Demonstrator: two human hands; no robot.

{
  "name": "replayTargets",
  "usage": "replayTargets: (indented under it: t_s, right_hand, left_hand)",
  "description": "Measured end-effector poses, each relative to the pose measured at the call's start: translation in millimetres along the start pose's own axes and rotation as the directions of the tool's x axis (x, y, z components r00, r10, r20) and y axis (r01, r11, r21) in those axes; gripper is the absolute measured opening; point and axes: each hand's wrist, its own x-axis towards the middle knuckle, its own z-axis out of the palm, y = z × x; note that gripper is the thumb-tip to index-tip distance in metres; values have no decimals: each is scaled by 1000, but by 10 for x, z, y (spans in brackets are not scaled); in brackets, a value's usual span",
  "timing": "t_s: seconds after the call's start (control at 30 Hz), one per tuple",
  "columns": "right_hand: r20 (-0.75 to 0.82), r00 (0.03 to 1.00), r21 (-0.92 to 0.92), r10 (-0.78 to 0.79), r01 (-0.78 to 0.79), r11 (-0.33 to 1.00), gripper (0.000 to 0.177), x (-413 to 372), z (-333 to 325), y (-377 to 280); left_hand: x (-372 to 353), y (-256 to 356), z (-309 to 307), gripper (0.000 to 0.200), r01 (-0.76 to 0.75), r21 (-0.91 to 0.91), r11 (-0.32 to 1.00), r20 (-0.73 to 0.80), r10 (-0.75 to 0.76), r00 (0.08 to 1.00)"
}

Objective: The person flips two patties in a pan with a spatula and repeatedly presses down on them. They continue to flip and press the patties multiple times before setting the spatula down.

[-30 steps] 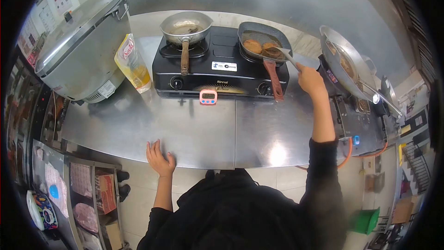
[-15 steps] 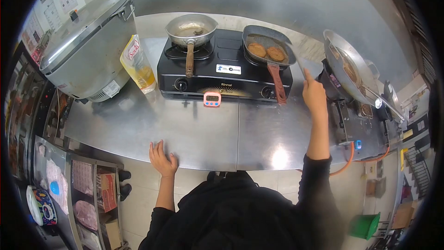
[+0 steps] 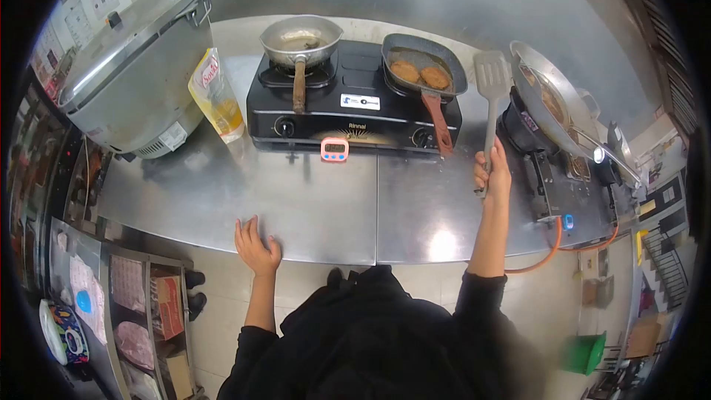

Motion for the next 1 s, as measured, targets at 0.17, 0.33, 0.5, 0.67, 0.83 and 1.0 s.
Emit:
replayTargets:
  t_s: [0.17,0.33,0.5,0.67,0.83,1.0]
  right_hand:
    - [323,918,605,232,-388,695,28,-82,-451,280]
    - [367,879,624,303,-474,621,28,-371,-737,433]
    - [277,883,543,378,-469,697,25,-973,-976,439]
    - [307,859,507,411,-513,693,25,-1859,-1606,395]
    - [180,857,551,482,-494,673,25,-2848,-2276,530]
    - [131,805,628,578,-519,580,19,-3582,-2759,795]
  left_hand:
    - [-11,-4,-12,56,19,10,1000,-20,-18,1000]
    - [-47,-50,9,63,25,25,999,-17,-25,1000]
    - [-137,-6,-179,63,3,10,1000,-34,-3,999]
    - [-1243,253,-541,60,76,-85,994,25,-74,997]
    - [-3667,-515,-514,68,305,158,939,949,-230,214]
    - [-5636,-1096,-1768,53,126,607,785,754,-518,-404]
